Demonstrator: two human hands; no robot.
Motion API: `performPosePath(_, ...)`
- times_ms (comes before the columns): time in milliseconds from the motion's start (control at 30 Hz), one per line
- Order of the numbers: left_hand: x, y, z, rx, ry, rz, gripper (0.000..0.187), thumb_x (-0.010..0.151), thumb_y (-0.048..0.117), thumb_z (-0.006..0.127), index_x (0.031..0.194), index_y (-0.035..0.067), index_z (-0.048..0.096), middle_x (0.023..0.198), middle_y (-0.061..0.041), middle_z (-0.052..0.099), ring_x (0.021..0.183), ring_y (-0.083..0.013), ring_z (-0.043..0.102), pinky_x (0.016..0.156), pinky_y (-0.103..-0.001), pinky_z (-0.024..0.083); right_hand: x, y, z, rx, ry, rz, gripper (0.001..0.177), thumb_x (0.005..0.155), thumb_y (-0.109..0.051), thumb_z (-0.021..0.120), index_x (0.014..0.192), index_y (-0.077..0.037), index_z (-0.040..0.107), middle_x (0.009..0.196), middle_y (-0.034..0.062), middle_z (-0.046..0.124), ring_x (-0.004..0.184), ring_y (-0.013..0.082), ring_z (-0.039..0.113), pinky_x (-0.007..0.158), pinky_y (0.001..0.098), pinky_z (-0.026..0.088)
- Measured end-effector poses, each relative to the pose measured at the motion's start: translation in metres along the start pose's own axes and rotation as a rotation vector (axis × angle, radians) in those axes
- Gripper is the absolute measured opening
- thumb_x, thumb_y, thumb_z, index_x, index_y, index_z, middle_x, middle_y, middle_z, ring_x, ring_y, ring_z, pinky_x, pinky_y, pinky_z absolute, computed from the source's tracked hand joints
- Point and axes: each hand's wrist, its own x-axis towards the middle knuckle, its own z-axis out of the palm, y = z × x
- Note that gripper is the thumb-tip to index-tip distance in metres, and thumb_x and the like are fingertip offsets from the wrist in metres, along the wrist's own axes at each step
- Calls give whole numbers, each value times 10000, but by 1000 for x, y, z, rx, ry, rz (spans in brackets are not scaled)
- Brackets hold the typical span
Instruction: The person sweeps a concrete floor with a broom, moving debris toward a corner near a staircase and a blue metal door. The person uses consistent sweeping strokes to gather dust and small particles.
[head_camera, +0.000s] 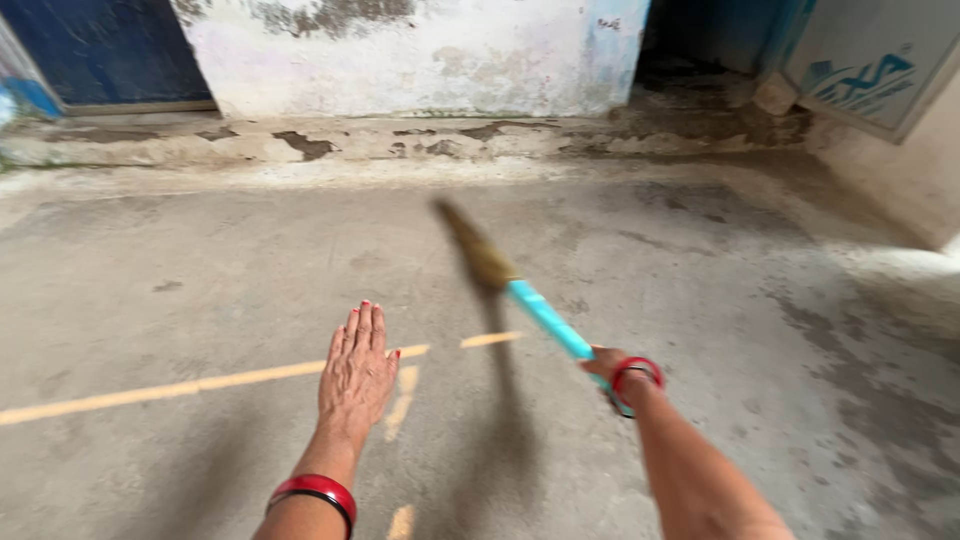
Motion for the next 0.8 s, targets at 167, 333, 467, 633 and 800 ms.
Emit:
performPosePath(167, 1, 6, -26, 118, -41, 112, 776, 1030, 519, 353, 1596, 32, 142, 1680, -126, 136, 1545, -239, 137, 1257, -382, 174, -63, 60, -75, 265, 154, 382, 440, 954, -348, 659, 1379, -254, 596, 934, 126, 648, 666, 257, 610, 558, 440, 494)
performPosePath(333, 8, 16, -47, 98, -1, 108, 788, 1022, 542, 339, 1585, 26, 144, 1672, -139, 115, 1534, -252, 124, 1243, -383, 150, -92, 59, -98, 117, 314, 282, 561, 961, -254, 626, 1498, -310, 473, 985, 205, 725, 728, 319, 689, 639, 477, 562)
performPosePath(467, 10, 21, -54, 135, 7, 155, 791, 1018, 552, 322, 1587, 34, 141, 1677, -129, 112, 1535, -248, 122, 1239, -388, 144, -84, 39, -94, -72, 459, 84, 660, 925, -158, 601, 1537, -350, 446, 1065, 241, 744, 799, 354, 755, 722, 480, 607)
performPosePath(633, 8, 13, -57, 241, 0, 198, 759, 1029, 521, 323, 1585, 37, 141, 1680, -121, 102, 1539, -239, 119, 1249, -380, 130, -99, -18, -56, -385, 411, -224, 582, 814, -84, 620, 1351, -309, 611, 1093, 228, 720, 1008, 391, 703, 845, 490, 579)
performPosePath(800, -1, 3, -55, 218, -34, 167, 760, 1027, 486, 350, 1588, 22, 129, 1682, -128, 86, 1541, -240, 112, 1247, -378, 138, -135, -90, -5, -774, 151, -389, 523, 948, -110, 491, 1397, -376, 522, 1022, 126, 710, 810, 242, 667, 652, 381, 549)
